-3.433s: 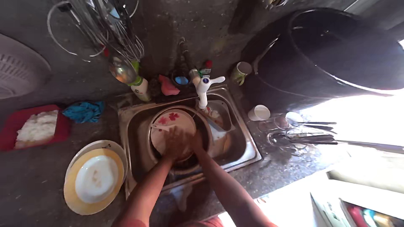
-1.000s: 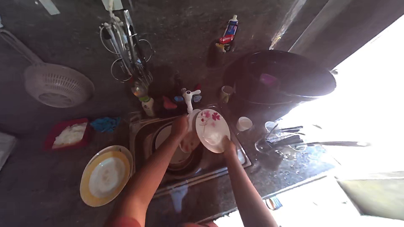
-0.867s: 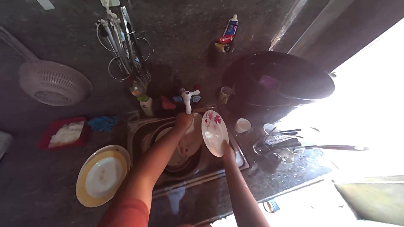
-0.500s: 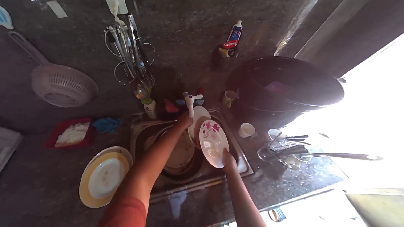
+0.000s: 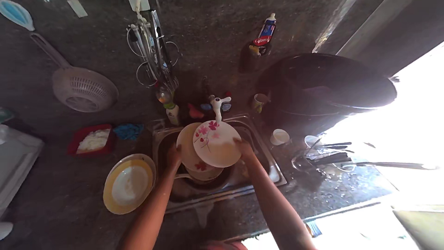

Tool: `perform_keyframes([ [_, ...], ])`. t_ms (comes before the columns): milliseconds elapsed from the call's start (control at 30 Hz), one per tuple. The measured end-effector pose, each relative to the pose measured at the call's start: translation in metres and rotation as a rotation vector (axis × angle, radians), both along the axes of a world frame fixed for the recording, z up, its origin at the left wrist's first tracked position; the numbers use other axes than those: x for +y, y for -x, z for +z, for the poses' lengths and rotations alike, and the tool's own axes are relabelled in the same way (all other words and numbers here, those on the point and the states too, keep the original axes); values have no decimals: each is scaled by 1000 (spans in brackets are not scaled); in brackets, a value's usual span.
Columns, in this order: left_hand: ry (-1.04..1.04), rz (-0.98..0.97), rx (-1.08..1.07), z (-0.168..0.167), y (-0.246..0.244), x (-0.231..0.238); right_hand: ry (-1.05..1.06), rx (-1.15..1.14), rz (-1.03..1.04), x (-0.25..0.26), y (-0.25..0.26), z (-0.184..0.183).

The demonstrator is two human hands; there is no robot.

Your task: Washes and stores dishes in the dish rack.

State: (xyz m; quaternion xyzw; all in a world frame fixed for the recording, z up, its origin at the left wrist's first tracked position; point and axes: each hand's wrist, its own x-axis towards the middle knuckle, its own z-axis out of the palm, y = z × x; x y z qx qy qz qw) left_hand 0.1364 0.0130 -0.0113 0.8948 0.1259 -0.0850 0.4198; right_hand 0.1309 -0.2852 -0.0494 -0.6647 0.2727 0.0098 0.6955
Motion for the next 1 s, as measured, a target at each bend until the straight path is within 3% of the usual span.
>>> perform_keyframes([
  [100, 334, 146, 51, -49, 15, -11, 101, -13, -46, -5, 1, 12],
  [200, 615, 247, 297, -91, 23, -33, 178, -63, -106, -16, 6, 30],
  [267, 693, 291, 400, -116, 23, -46, 245, -58, -134, -25, 10, 42],
  [333, 523, 189, 410, -132, 18, -53, 299, -73, -137, -34, 19, 53],
  [433, -21, -67, 337, -131, 2, -48, 350, -72, -138, -33, 35, 71],
  [467, -109, -105, 302, -134, -1, -44, 363, -60, -139, -31, 40, 73],
  [567, -131, -115, 224, -150, -9, -43, 387, -30, -150, -29, 48, 68],
  [767, -313, -205, 191, -149, -19, -41, 440, -10, -184, -29, 52, 43],
  [900, -198, -261, 280, -137, -15, -23, 530, 32, -178, -23, 63, 29],
  [1000, -86, -208, 350, -103, -6, -12, 446, 31, -184, -18, 72, 6],
])
